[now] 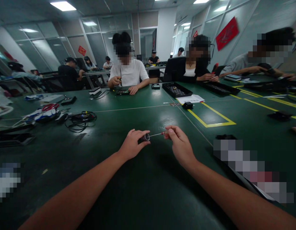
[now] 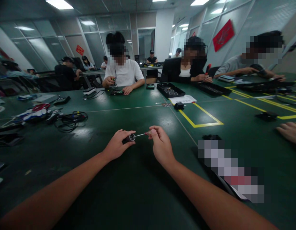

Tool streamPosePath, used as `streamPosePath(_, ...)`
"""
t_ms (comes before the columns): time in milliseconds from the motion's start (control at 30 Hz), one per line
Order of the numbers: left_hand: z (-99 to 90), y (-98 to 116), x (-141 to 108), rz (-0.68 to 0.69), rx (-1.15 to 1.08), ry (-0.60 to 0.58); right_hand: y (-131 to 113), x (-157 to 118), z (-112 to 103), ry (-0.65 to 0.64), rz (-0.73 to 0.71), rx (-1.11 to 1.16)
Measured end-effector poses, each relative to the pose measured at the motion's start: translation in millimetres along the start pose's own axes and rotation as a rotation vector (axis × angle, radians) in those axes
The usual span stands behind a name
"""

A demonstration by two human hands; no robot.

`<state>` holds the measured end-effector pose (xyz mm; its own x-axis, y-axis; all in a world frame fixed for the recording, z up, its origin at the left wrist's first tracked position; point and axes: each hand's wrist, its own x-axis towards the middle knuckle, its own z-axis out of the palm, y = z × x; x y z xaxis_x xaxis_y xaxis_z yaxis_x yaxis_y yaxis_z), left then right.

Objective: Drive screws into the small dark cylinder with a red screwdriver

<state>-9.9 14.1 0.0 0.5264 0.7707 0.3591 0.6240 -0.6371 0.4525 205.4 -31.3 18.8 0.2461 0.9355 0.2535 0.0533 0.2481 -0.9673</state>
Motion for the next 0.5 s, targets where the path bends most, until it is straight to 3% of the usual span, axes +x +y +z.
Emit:
streamPosePath(200, 0.7, 3.3, 0.7, 0.034, 0.009, -0.06, -6.3, -1.8, -1.1, 0.001, -0.019, -0.121)
streamPosePath(500, -1.7, 6.2, 0.2, 0.005, 0.01, -0.001, 5.4, 1.8, 2.7, 0.037, 0.025, 0.009)
